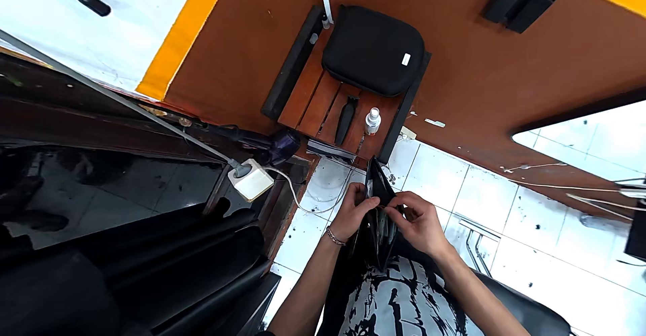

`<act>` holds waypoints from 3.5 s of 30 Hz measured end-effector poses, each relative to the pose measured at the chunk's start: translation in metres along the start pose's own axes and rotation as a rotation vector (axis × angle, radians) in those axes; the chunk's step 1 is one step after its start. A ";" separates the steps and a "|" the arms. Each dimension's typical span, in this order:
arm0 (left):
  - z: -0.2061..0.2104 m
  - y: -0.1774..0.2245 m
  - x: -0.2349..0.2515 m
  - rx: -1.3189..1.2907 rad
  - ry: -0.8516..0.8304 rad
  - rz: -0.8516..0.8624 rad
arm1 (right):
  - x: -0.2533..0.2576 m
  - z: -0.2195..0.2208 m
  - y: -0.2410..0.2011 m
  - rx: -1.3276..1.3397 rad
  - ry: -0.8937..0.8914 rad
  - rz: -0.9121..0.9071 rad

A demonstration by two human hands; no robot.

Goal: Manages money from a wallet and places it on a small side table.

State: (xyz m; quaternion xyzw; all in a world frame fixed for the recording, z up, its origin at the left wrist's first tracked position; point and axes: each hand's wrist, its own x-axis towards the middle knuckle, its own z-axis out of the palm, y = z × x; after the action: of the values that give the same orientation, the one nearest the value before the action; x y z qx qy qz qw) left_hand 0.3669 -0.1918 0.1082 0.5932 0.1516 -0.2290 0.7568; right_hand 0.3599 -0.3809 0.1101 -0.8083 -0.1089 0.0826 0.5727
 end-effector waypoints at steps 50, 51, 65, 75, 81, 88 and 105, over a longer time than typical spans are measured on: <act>-0.028 0.005 -0.007 0.040 0.003 0.008 | 0.004 0.022 -0.006 -0.041 0.086 0.050; -0.028 0.005 -0.007 0.038 0.002 0.007 | 0.004 0.022 -0.005 -0.037 0.092 0.055; -0.024 0.008 -0.005 0.039 0.026 -0.038 | 0.005 0.026 -0.004 -0.048 0.073 0.079; -0.031 0.008 -0.007 0.087 0.030 -0.009 | 0.009 0.023 -0.009 -0.029 0.081 0.215; -0.037 0.008 -0.010 0.152 0.035 -0.014 | 0.008 0.025 -0.005 -0.049 0.049 0.162; -0.036 0.009 -0.009 0.111 0.042 -0.047 | 0.010 0.025 -0.005 -0.068 0.039 0.155; -0.041 0.008 -0.008 0.092 0.011 -0.026 | 0.008 0.026 0.001 -0.119 0.029 0.080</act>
State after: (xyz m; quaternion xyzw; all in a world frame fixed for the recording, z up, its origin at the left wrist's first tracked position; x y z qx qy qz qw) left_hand 0.3664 -0.1496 0.1086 0.6266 0.1530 -0.2423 0.7247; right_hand 0.3614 -0.3558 0.1006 -0.8458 -0.0727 0.0870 0.5214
